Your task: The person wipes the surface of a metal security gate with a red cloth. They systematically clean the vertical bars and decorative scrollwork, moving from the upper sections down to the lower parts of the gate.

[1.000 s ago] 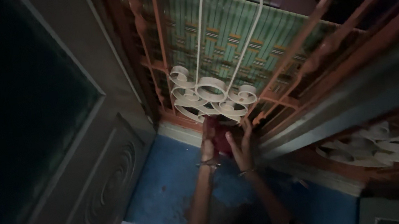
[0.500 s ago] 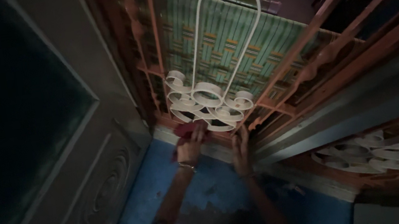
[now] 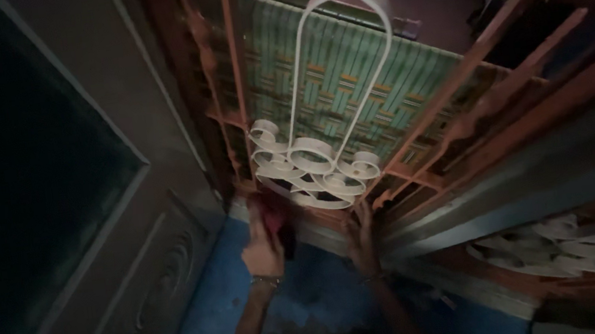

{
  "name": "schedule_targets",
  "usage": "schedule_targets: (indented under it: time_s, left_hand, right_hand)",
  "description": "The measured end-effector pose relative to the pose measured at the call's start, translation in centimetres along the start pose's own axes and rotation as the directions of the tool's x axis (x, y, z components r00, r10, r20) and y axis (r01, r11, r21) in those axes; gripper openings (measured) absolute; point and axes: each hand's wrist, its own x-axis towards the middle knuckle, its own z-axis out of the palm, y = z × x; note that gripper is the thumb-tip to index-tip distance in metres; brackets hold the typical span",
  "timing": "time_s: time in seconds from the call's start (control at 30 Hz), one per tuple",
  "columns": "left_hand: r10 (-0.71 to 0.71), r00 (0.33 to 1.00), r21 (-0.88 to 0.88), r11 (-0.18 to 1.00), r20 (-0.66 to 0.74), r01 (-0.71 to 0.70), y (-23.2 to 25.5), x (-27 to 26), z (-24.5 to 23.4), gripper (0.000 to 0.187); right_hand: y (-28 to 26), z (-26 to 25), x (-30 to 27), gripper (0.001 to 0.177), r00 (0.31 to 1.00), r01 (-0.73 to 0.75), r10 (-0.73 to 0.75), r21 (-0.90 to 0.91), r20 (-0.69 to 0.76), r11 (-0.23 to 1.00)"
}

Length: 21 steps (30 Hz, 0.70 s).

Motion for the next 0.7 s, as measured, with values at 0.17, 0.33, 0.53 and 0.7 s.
schedule_targets:
  time_s: [0.17, 0.33, 0.53, 0.7]
  left_hand:
    - [0.244, 0.864, -0.189, 0.916, -0.44, -0.355, -1.0, 6.8, -0.6, 0.06]
    - [-0.044, 0.993, -0.359, 0.933, -0.112, 0.001, -2.0, 9.4, -0.7, 0.063]
    - [0.351, 0.873, -0.111, 0.906, -0.338, -0.408, -3.4, 6.8, -1.0, 0.056]
    - [0.21, 0.978, -0.047, 0.977, 0.005, -0.209, -2.4, 6.5, -1.1, 0.061]
  right_hand:
    - [1.6, 0.1, 0.7, 0.083, 0.991, -0.099, 0.082, -0.168, -0.105, 0.981]
    - [1.1, 0.4, -0.2, 0.074, 0.987, 0.151, -0.159, -0.189, -0.029, 0.97]
    - [0.0, 1.9, -0.5, 0.078, 0.992, 0.03, -0.044, -0.113, -0.119, 0.993]
    - [0.6, 2.0, -0.4, 0.082, 0.992, 0.013, -0.024, -0.084, -0.126, 0.996]
